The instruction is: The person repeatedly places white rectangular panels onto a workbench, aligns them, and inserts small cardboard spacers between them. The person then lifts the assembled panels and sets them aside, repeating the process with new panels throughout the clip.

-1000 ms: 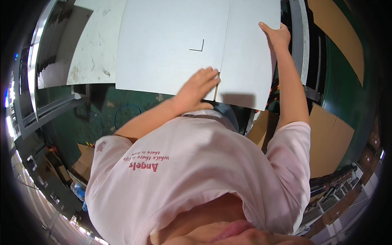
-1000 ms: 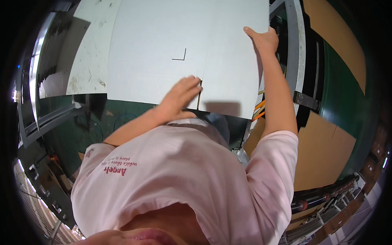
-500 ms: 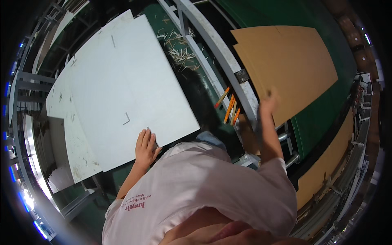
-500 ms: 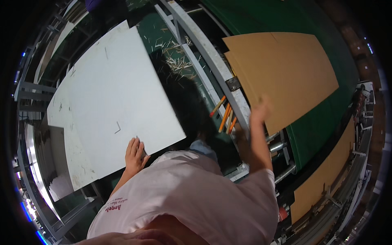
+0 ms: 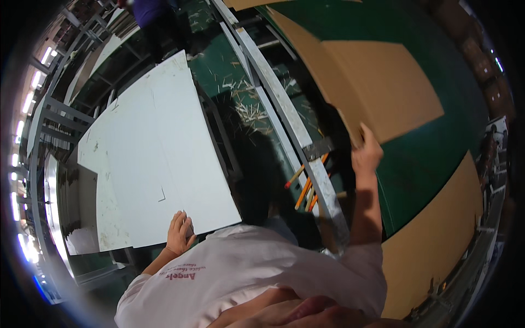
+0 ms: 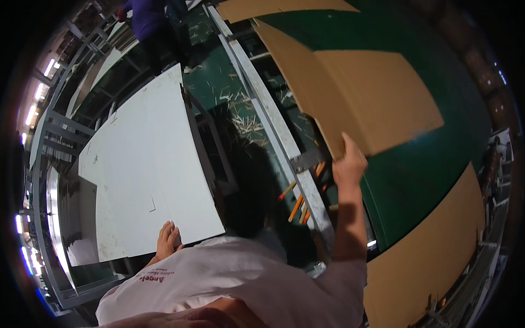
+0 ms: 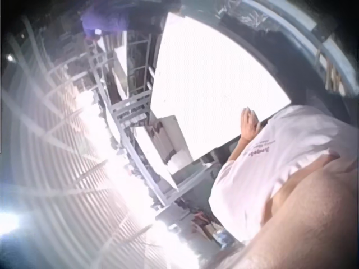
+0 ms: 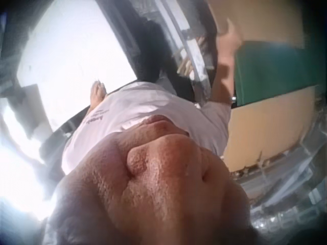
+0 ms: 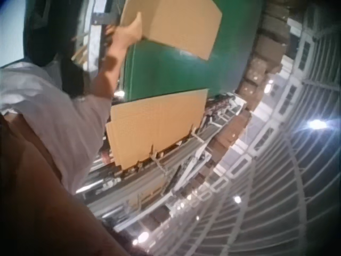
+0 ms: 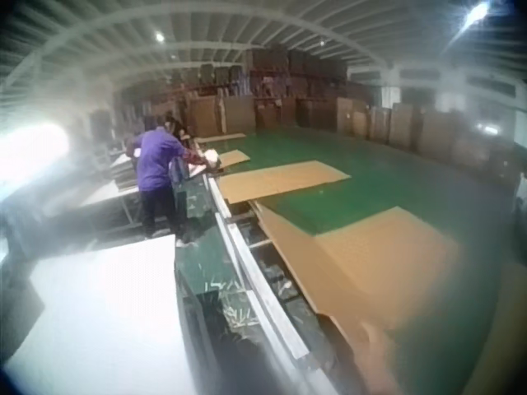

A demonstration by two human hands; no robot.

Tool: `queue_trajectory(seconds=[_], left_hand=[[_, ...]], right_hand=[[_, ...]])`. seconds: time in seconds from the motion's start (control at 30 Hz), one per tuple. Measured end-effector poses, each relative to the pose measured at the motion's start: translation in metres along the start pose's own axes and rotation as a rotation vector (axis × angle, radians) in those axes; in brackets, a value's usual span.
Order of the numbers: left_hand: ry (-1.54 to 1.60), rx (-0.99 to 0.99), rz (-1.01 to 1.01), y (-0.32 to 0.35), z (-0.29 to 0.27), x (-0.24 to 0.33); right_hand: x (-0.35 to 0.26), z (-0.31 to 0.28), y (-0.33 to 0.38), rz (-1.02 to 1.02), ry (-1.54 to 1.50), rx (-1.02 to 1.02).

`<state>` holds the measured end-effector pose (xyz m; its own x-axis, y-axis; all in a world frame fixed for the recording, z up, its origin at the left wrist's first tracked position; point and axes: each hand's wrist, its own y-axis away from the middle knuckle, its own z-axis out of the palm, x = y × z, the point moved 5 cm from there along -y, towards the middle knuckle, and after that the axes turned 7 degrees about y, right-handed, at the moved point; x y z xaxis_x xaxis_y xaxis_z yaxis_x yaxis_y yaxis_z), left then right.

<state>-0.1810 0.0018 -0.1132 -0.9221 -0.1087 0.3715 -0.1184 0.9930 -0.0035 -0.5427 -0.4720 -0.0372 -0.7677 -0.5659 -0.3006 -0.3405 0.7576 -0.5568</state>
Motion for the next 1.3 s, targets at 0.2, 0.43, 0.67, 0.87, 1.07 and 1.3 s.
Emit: queue_trajectory(seconds=[0.2,0.43,0.67,0.87,1.07,1.3], left_hand=[[-0.079,-0.034,-0.002,0.009,0.009,-0.001],[-0.111,-0.009,0.019,0.0,-0.008,0.007],[-0.132,0.076,0.106,0.005,-0.01,-0.004],[-0.079,0.139,0.148,0.007,-0.007,-0.01],[-0.051,0.189,0.177,0.01,-0.003,-0.015],[-0.065,0.244,0.222,0.013,0.002,-0.019]], right_hand=[[0.017,-0.076,0.011,0.62,-0.689,0.454],[0.075,0.176,0.133,1.518,-1.383,-0.191],[0.016,0.119,-0.035,0.905,-1.552,-0.161],[-0.102,0.016,-0.059,0.672,-1.296,0.042],[-0.167,-0.069,-0.029,0.592,-1.262,0.179],[-0.26,-0.079,0.056,0.502,-1.229,0.216]])
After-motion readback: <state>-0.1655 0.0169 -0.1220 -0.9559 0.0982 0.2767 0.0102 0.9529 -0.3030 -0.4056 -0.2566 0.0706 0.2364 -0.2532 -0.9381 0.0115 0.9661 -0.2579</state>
